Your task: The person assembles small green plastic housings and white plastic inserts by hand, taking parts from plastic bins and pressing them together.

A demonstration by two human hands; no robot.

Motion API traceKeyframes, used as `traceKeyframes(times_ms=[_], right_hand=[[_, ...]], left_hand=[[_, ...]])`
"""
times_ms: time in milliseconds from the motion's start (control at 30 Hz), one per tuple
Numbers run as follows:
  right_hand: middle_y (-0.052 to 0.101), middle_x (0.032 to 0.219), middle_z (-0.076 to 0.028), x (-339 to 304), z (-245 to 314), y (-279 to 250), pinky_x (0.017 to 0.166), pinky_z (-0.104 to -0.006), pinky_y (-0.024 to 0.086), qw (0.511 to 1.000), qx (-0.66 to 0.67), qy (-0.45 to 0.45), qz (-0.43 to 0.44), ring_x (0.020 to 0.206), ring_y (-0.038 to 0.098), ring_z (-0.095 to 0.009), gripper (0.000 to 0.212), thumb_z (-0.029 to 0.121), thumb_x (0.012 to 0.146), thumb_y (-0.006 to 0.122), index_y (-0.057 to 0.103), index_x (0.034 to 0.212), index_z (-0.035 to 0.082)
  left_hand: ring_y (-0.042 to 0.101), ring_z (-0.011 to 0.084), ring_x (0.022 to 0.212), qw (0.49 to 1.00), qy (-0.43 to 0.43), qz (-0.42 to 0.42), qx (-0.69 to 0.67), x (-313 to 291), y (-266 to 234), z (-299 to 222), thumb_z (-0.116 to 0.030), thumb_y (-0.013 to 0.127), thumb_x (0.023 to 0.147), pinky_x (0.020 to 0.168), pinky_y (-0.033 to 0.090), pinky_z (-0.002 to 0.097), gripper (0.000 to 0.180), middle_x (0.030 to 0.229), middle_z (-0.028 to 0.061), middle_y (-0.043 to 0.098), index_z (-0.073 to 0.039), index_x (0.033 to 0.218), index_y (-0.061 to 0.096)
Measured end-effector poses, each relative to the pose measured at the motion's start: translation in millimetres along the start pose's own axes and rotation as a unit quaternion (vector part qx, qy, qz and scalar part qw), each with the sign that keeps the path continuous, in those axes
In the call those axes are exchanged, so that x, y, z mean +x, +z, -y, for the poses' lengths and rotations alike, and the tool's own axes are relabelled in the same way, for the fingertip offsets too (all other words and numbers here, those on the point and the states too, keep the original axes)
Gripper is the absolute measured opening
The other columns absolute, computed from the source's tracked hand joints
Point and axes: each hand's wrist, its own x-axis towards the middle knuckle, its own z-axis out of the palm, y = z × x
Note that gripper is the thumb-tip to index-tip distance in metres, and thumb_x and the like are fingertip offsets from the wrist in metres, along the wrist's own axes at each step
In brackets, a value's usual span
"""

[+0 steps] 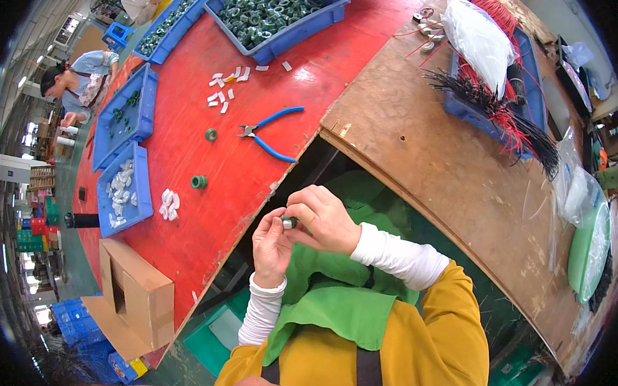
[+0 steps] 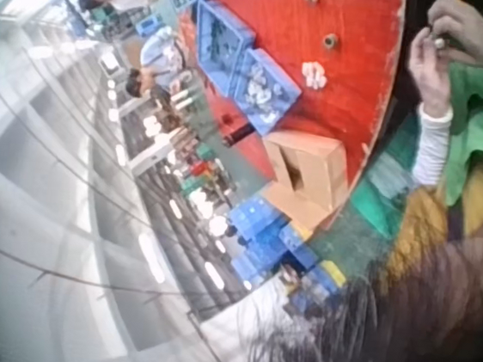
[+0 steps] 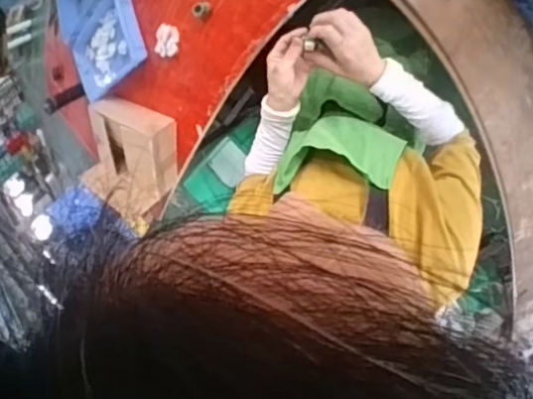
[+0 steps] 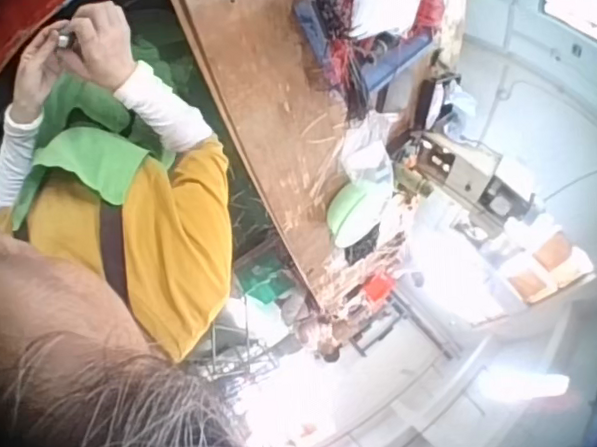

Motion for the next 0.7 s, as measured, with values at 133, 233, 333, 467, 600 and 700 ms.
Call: traceKeyframes(times_ms=[133,233,333,467,600,700], right_hand=[[0.058,0.09,-0.008,-3,-3,8,0.068,-0.0362,0.048,0.997,-0.04,-0.059,-0.038,0.078,0.058,-0.026,0.037,0.013,0.062,0.079,0.057,0.091,0.007],[0.059,0.09,-0.008,-1,-3,8,0.067,-0.0369,0.05,0.992,-0.048,-0.099,-0.062,0.078,0.059,-0.026,0.033,0.011,0.062,0.078,0.058,0.088,0.005],[0.06,0.091,-0.008,5,-2,5,0.064,-0.0363,0.051,0.99,-0.028,-0.109,-0.088,0.078,0.061,-0.025,0.03,0.009,0.063,0.077,0.059,0.087,0.004],[0.063,0.088,-0.011,23,6,-11,0.061,-0.0314,0.052,0.991,0.023,0.009,-0.135,0.076,0.064,-0.026,0.026,0.002,0.068,0.076,0.059,0.088,0.002],[0.066,0.087,-0.012,17,-4,-10,0.065,-0.0339,0.053,0.996,0.027,0.008,-0.08,0.08,0.067,-0.027,0.031,0.0,0.071,0.075,0.055,0.095,0.003],[0.066,0.087,-0.013,2,-1,-12,0.069,-0.0364,0.054,0.995,0.076,0.07,-0.012,0.08,0.067,-0.029,0.032,0.002,0.073,0.075,0.054,0.096,0.003]], left_hand=[[0.063,0.0174,0.088,1.0,0.002,-0.026,0.002,-1,3,2,-0.011,0.052,0.097,0.079,0.053,0.0322,0.022,0.099,0.0098,0.064,0.002,0.114,0.058],[0.062,0.0157,0.087,0.999,0.005,-0.029,0.013,-1,6,2,-0.012,0.051,0.097,0.078,0.052,0.0306,0.021,0.099,0.0086,0.063,0.001,0.114,0.056],[0.062,0.0166,0.086,0.999,0.003,-0.039,0.001,2,13,-1,-0.013,0.052,0.097,0.077,0.052,0.0318,0.02,0.097,0.0084,0.063,0.0,0.112,0.055],[0.065,0.0201,0.083,0.997,-0.052,-0.045,-0.026,0,4,8,-0.015,0.053,0.097,0.078,0.056,0.0349,0.02,0.095,0.0113,0.065,0.0,0.109,0.054],[0.066,0.0219,0.083,0.996,-0.045,-0.058,-0.043,-1,-4,12,-0.015,0.053,0.097,0.08,0.056,0.0372,0.018,0.095,0.012,0.065,-0.001,0.109,0.054],[0.066,0.0214,0.083,0.996,-0.042,-0.063,-0.053,2,0,10,-0.015,0.053,0.097,0.078,0.056,0.0359,0.017,0.096,0.0118,0.065,-0.002,0.107,0.053]])
